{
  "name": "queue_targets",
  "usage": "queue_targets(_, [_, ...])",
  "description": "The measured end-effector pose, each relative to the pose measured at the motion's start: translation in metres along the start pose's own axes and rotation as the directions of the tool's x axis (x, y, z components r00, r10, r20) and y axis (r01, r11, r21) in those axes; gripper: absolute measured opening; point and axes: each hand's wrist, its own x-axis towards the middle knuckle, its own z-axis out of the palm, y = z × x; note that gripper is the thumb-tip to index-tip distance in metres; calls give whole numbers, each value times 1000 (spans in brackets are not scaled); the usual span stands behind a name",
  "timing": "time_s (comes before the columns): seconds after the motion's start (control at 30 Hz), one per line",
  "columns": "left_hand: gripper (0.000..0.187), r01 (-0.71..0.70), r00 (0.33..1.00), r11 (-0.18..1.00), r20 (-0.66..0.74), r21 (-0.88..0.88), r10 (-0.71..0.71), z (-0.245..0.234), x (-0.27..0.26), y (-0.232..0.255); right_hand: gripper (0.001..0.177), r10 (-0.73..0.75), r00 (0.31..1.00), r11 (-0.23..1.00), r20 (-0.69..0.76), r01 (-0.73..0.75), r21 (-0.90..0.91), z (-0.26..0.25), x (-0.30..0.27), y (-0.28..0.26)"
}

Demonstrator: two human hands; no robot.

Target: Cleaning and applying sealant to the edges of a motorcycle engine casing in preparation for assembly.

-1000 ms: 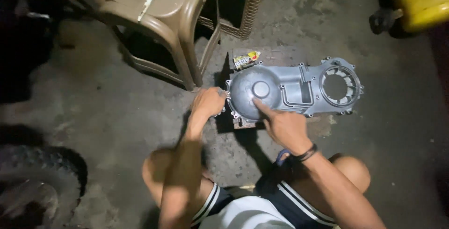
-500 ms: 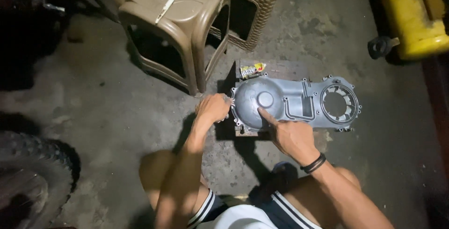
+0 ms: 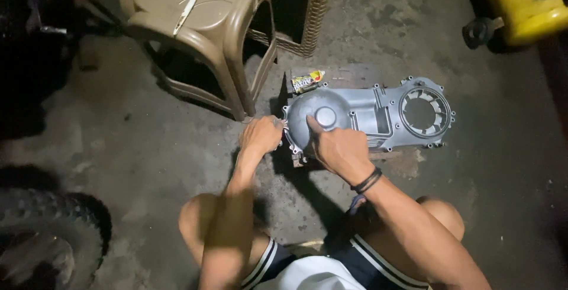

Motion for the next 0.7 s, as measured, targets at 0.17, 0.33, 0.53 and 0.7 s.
queue_targets(0.17, [52,4,1000,1000,-8,-10,-4,1,2,-3,39,29,992,999,127,-32,23,-37,-27,-7])
queue_targets(0.33, [55,4,1000,1000,13,1,-4,5,1,-8,39,76,984,996,159,-82,34,-52,-6,-18])
queue_targets(0.53, [55,7,1000,1000,-25,-29,-8,9,5,-11,70,41,966,999,256,-36,-23,-43,-13,-31])
queue_targets(0.7, [50,-14,999,1000,-32,-14,14,18,21,-16,73,109,970,989,218,-128,71,-42,22,-30])
